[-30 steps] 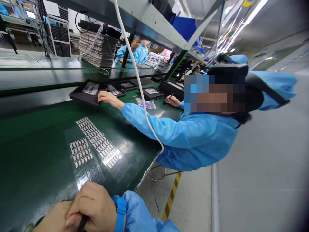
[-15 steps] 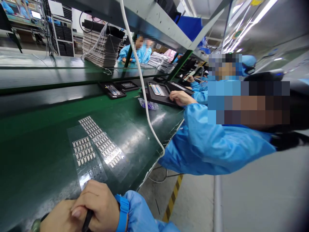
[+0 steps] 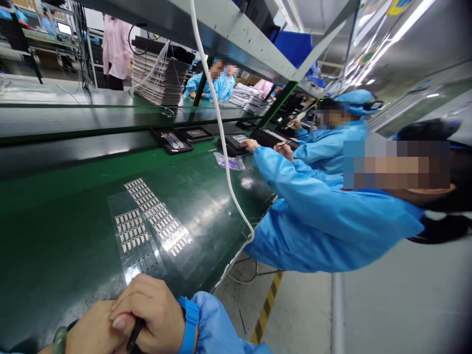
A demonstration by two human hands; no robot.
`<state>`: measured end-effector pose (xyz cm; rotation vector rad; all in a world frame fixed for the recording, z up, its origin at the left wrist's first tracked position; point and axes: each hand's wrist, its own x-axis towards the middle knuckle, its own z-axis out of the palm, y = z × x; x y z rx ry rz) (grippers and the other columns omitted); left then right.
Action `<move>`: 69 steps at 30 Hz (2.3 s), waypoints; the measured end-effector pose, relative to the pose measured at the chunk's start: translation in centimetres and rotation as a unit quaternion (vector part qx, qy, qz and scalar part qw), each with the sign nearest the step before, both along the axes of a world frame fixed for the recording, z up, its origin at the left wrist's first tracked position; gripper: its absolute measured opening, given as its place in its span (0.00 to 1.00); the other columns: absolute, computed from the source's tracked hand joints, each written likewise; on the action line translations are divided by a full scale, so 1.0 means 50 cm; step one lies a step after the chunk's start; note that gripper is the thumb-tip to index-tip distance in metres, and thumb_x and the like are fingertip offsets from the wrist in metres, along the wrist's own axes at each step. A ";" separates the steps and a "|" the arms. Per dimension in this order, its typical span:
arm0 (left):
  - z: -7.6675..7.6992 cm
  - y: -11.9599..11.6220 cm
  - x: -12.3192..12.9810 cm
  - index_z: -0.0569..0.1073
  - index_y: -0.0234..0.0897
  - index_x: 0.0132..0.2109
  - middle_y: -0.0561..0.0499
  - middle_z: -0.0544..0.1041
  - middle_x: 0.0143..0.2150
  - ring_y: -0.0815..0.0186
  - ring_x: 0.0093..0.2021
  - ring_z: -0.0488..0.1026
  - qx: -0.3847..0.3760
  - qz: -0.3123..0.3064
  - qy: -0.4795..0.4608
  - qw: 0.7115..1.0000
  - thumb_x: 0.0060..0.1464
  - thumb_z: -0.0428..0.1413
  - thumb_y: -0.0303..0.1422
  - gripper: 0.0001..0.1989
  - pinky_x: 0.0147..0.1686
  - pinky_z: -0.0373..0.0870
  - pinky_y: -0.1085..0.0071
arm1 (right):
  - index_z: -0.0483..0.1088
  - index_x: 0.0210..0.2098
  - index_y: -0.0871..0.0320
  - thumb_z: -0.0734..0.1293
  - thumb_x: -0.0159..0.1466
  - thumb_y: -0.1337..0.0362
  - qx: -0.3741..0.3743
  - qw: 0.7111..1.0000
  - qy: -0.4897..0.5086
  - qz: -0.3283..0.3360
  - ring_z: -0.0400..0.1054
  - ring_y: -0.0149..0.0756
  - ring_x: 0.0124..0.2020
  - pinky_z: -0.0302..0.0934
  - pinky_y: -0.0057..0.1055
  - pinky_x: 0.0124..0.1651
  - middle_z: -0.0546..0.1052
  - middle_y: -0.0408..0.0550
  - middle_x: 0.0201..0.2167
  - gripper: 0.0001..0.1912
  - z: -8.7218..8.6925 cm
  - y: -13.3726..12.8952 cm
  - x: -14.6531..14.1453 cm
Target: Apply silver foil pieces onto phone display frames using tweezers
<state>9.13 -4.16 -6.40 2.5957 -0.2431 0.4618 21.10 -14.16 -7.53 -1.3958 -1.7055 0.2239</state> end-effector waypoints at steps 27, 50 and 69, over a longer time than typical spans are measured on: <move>-0.005 -0.004 0.004 0.68 0.38 0.32 0.52 0.76 0.26 0.67 0.23 0.75 0.097 -0.031 0.021 0.995 0.56 0.40 0.26 0.12 0.22 0.70 0.77 | 0.65 0.33 0.57 0.55 0.68 0.59 0.040 0.999 -0.008 -0.025 0.67 0.28 0.29 0.63 0.26 0.36 0.75 0.45 0.28 0.13 0.014 0.003 0.003; -0.134 -0.025 -0.005 0.63 0.40 0.28 0.55 0.72 0.21 0.69 0.18 0.69 0.063 0.028 -0.068 0.995 0.53 0.44 0.29 0.07 0.18 0.62 0.79 | 0.66 0.32 0.57 0.54 0.68 0.59 0.038 0.999 0.007 -0.024 0.66 0.29 0.29 0.62 0.26 0.36 0.75 0.44 0.26 0.15 0.025 0.002 0.004; -0.026 -0.007 0.012 0.66 0.40 0.34 0.53 0.75 0.25 0.70 0.23 0.73 -0.016 -0.019 -0.069 0.997 0.65 0.34 0.32 0.18 0.22 0.65 0.77 | 0.69 0.39 0.56 0.56 0.67 0.55 0.105 0.989 0.079 -0.063 0.71 0.31 0.35 0.66 0.29 0.40 0.78 0.49 0.34 0.15 0.056 -0.011 -0.002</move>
